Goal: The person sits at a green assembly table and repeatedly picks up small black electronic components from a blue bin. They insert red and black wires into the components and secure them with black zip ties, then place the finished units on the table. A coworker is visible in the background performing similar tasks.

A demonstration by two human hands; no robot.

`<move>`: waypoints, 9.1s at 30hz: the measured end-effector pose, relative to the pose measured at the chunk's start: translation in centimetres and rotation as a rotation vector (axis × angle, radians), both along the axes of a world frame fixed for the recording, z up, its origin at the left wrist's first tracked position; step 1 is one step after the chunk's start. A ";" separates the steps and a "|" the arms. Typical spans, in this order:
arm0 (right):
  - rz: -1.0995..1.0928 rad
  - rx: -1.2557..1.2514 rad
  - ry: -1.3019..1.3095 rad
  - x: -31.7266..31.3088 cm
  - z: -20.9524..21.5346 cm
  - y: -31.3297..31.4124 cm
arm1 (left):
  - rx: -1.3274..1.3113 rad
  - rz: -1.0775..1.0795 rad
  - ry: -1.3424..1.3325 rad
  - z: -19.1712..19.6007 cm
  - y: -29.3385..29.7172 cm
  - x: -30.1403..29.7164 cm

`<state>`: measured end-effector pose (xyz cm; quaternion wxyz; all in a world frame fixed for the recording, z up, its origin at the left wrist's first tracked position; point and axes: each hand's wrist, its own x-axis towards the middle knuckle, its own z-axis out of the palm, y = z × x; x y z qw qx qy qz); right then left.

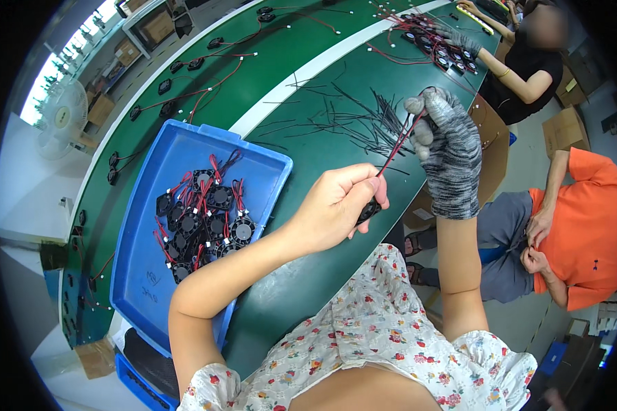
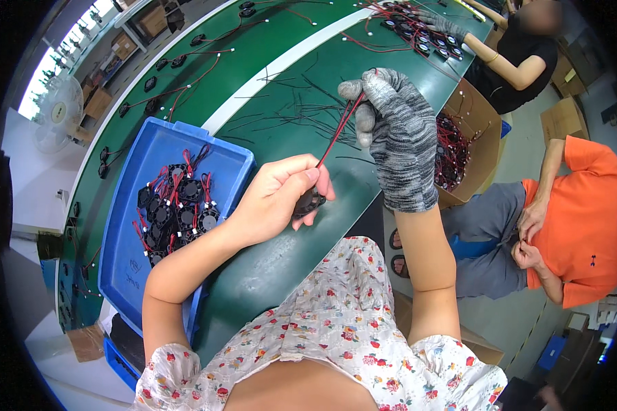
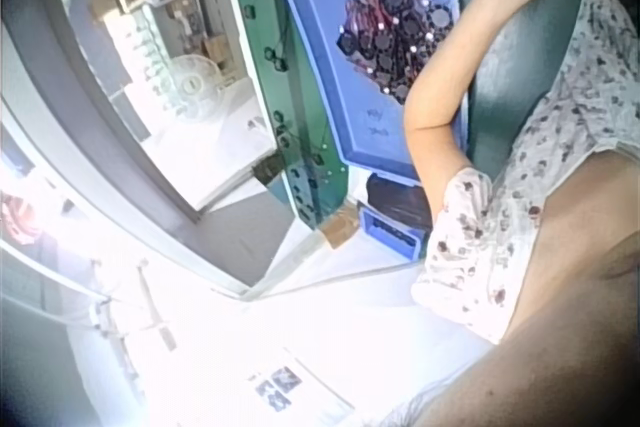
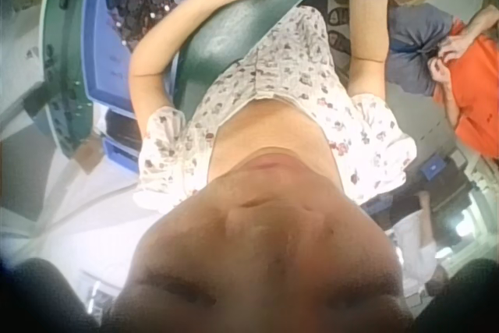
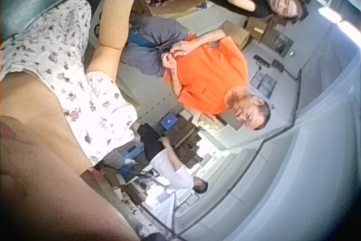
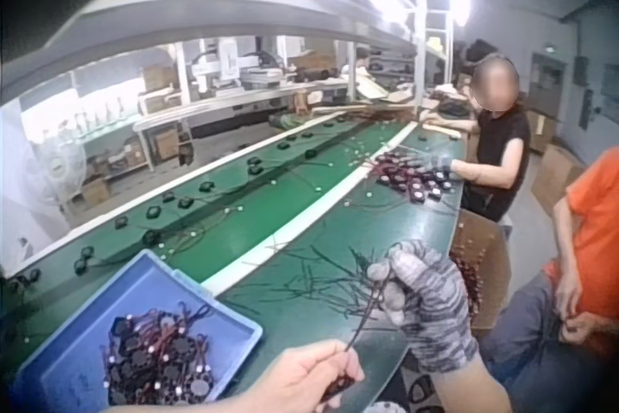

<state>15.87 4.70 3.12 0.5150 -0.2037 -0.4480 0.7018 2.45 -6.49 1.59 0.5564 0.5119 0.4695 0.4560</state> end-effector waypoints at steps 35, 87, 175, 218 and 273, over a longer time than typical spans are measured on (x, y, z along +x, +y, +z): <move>0.120 0.239 -0.113 -2.0 -5.7 -3.4 | -0.068 0.046 -0.083 -0.8 0.6 0.7; 0.074 0.787 -0.792 2.3 -4.9 -1.1 | -0.408 -0.165 -0.374 -1.2 0.4 -0.2; 0.431 0.036 -0.539 3.0 -4.0 -1.5 | -0.171 -0.025 -0.323 -2.6 1.0 -0.3; -0.011 0.798 -0.717 1.4 -4.2 -3.7 | 0.048 0.281 -0.121 -2.7 1.1 0.2; 0.077 0.988 -0.625 3.8 -4.7 -3.3 | -0.062 0.210 -0.162 -1.7 -0.1 1.7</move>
